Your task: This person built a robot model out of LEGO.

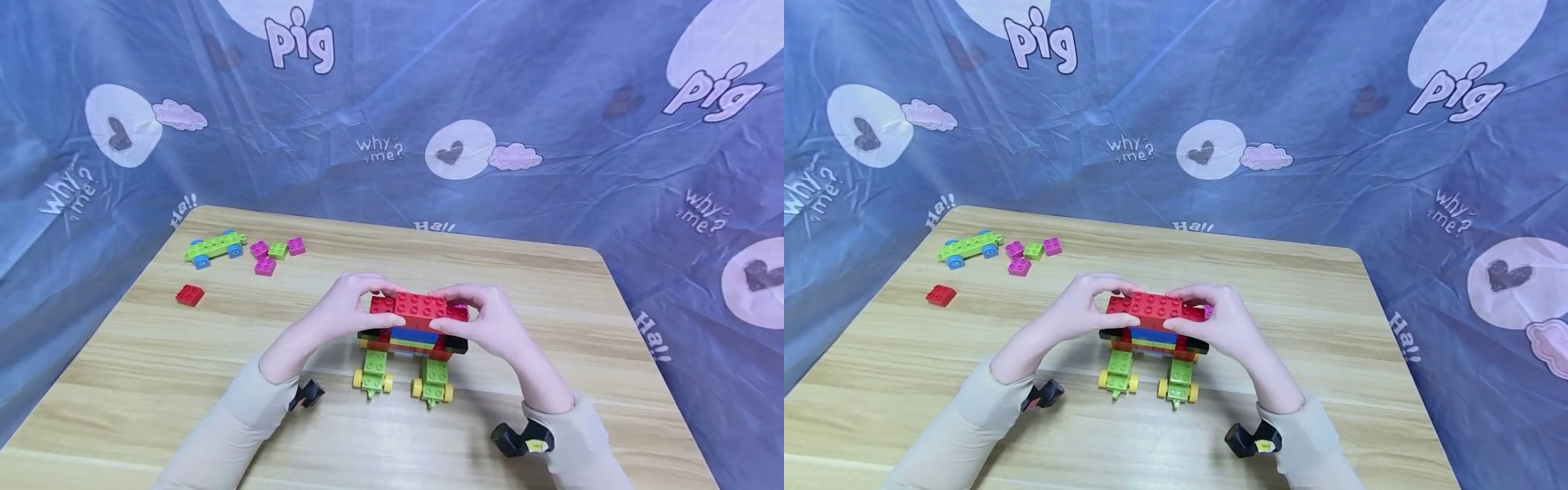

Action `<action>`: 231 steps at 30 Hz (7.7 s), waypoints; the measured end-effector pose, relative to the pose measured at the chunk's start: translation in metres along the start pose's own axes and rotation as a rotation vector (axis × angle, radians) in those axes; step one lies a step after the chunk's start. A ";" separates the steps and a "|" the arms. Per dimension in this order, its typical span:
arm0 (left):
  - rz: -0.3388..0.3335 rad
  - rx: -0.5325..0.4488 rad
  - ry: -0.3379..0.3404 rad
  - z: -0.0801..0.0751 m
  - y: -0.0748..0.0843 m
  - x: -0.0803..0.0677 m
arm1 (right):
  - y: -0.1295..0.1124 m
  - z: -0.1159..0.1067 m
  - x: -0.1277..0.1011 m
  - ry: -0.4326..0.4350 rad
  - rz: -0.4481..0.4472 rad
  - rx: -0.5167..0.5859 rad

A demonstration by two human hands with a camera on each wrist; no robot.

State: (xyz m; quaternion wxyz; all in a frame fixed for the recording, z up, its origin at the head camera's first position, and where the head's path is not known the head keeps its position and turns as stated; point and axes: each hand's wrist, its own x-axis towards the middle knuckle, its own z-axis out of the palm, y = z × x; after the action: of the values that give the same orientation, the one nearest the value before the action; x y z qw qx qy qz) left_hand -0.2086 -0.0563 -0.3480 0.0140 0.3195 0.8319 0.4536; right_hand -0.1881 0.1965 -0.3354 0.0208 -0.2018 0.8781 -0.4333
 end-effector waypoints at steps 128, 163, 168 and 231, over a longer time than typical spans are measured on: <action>-0.429 0.290 -0.020 -0.133 -0.212 -0.068 | -0.007 0.016 0.008 -0.010 0.005 0.066; -0.415 0.365 -0.016 -0.124 -0.215 -0.064 | -0.006 0.016 0.008 -0.016 -0.002 0.070; -0.424 0.345 -0.011 -0.126 -0.213 -0.064 | -0.004 0.016 0.008 -0.017 0.005 0.073; -0.400 0.259 0.098 -0.116 -0.150 -0.042 | -0.011 0.012 0.011 -0.034 -0.020 -0.003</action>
State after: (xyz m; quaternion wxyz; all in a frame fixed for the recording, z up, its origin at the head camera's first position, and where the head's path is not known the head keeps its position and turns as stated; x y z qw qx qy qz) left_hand -0.2895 -0.2230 -0.4059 0.0219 0.1252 0.9295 0.3462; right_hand -0.1918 0.1775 -0.3332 0.0313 -0.2181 0.8762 -0.4287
